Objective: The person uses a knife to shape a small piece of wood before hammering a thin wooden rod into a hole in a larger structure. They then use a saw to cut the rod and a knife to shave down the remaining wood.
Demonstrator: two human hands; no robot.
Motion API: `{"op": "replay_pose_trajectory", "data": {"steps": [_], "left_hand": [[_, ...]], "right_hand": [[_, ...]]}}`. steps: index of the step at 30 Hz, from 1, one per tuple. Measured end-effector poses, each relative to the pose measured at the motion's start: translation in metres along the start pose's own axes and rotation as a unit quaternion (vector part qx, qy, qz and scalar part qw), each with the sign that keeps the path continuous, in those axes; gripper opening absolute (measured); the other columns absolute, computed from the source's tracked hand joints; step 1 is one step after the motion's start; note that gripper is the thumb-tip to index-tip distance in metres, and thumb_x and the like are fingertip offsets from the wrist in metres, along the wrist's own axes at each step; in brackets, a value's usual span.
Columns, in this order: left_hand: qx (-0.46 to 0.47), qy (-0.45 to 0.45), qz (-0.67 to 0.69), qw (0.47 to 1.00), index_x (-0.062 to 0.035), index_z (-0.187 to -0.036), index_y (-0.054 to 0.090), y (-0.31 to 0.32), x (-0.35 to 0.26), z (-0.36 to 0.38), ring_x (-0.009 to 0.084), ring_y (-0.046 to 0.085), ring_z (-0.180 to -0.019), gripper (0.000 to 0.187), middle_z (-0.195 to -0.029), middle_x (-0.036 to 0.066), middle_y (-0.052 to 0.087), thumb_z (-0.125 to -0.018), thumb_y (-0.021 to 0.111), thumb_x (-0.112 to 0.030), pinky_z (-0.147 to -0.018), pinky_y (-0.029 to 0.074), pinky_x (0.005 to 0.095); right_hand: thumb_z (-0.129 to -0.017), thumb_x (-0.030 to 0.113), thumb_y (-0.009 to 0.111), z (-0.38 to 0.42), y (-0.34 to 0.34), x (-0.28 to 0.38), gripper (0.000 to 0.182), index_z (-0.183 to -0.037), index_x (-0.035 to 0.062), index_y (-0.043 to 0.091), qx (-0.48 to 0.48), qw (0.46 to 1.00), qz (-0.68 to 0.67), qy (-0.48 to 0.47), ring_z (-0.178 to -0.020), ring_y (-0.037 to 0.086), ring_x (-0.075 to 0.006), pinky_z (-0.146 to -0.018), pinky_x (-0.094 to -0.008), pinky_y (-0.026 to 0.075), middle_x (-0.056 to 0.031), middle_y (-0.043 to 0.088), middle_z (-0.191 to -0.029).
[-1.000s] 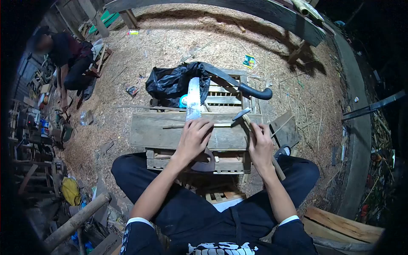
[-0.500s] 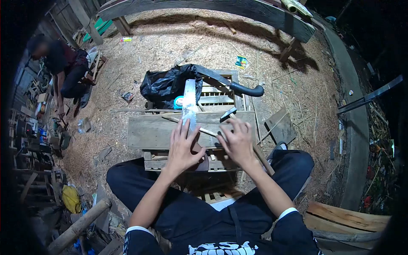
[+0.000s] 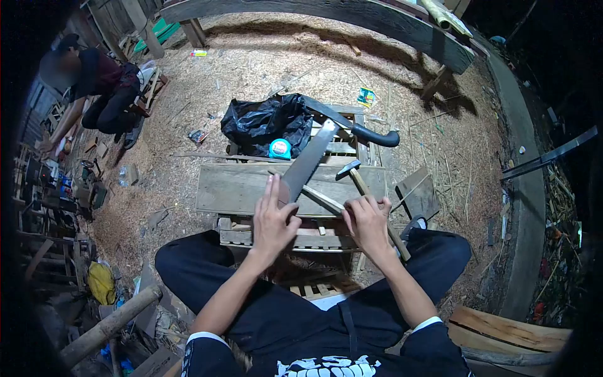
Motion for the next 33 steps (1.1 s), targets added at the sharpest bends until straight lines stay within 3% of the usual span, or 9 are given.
{"op": "replay_pose_trajectory", "data": {"steps": [5,13,15,18,20,21,25,29,33], "left_hand": [[-0.008,-0.004,0.0,1.0,-0.0094,-0.106,0.081,-0.001,0.01,0.003,0.0392,0.034,-0.155,0.029,-0.167,0.025,0.036,-0.077,0.079,-0.012,-0.114,0.038,0.0509],[-0.067,-0.068,-0.004,0.995,-0.0091,-0.113,0.08,-0.021,0.031,-0.001,0.0507,0.029,-0.153,0.035,-0.168,0.028,0.028,-0.078,0.072,-0.007,-0.122,0.033,0.0565],[-0.05,-0.055,-0.024,0.997,-0.0091,-0.113,0.079,-0.015,0.026,-0.003,0.0507,0.03,-0.152,0.032,-0.167,0.029,0.031,-0.082,0.072,-0.01,-0.122,0.033,0.0539],[-0.07,-0.025,-0.067,0.995,-0.0096,-0.115,0.079,-0.019,0.006,-0.007,0.0428,0.041,-0.147,0.03,-0.156,0.025,0.05,-0.086,0.076,-0.012,-0.118,0.037,0.0527],[0.0,0.026,0.073,0.997,-0.01,-0.114,0.079,-0.011,-0.031,-0.012,0.0356,0.06,-0.128,0.026,-0.133,0.016,0.069,-0.088,0.078,-0.016,-0.11,0.042,0.0517],[-0.004,0.072,0.114,0.991,-0.0084,-0.114,0.077,-0.002,-0.051,-0.01,0.0324,0.068,-0.107,0.029,-0.115,0.01,0.075,-0.087,0.081,-0.019,-0.101,0.048,0.0489],[0.079,0.108,0.171,0.976,-0.0072,-0.122,0.073,0.053,-0.092,-0.004,0.0346,0.07,-0.096,0.033,-0.109,0.015,0.071,-0.091,0.078,-0.016,-0.082,0.057,0.0417],[0.089,0.111,0.174,0.974,-0.0095,-0.139,0.063,0.079,-0.089,-0.01,0.0376,0.068,-0.086,0.05,-0.099,0.016,0.064,-0.09,0.076,-0.012,-0.076,0.057,0.0457],[0.122,0.096,0.086,0.984,-0.0117,-0.142,0.062,0.08,-0.099,-0.014,0.0378,0.067,-0.083,0.054,-0.096,0.017,0.062,-0.089,0.075,-0.014,-0.075,0.056,0.0469]], "right_hand": [[-0.093,0.021,0.075,0.014,-0.011,-0.018,0.016,-0.106,0.0132,0.07,0.004,0.999,-0.02,0.026,-0.104,0.063,-0.0217,-0.101,-0.0489,0.031,-0.0029,0.069,-0.099],[-0.089,0.009,0.075,0.021,-0.047,-0.073,0.017,-0.106,0.0062,0.074,0.001,0.989,-0.111,0.094,-0.104,0.063,-0.0279,-0.09,-0.0414,0.041,-0.0071,0.072,-0.105],[-0.089,0.009,0.075,0.021,-0.05,-0.07,0.017,-0.106,0.0068,0.075,0.021,0.99,-0.13,0.049,-0.104,0.063,-0.0272,-0.092,-0.0412,0.04,-0.0065,0.072,-0.104],[-0.089,0.01,0.076,0.013,-0.05,-0.061,0.017,-0.106,0.0083,0.076,0.019,0.991,-0.133,0.016,-0.106,0.063,-0.0243,-0.095,-0.0403,0.04,-0.0044,0.073,-0.104],[-0.086,0.011,0.078,0.01,-0.042,-0.047,0.019,-0.105,0.0105,0.076,0.008,0.991,-0.126,-0.033,-0.11,0.063,-0.0226,-0.098,-0.04,0.04,-0.0029,0.072,-0.108],[-0.086,0.011,0.078,0.008,-0.035,-0.045,0.019,-0.105,0.0105,0.076,0.004,0.992,-0.125,-0.029,-0.11,0.063,-0.0226,-0.098,-0.04,0.04,-0.0029,0.072,-0.108],[-0.079,0.009,0.079,0.004,-0.012,-0.031,0.028,-0.106,0.0153,0.078,0.004,0.992,-0.107,-0.074,-0.115,0.061,-0.026,-0.098,-0.0424,0.042,-0.0051,0.067,-0.116],[-0.08,0.008,0.079,0.003,-0.012,-0.041,0.034,-0.114,0.0158,0.077,0.005,0.995,-0.094,-0.045,-0.117,0.06,-0.0287,-0.098,-0.0431,0.043,-0.0105,0.064,-0.122],[-0.086,0.016,0.08,0.01,-0.03,-0.066,0.046,-0.131,0.0117,0.069,-0.004,0.989,-0.121,0.086,-0.115,0.06,-0.0362,-0.097,-0.0486,0.047,-0.0155,0.063,-0.123]]}}
Point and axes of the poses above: each hand's wrist, its own z-axis away from the middle knuckle, its own y-axis out of the palm, x = y × z, the point moved 10 cm from there along -z, towards the middle knuckle
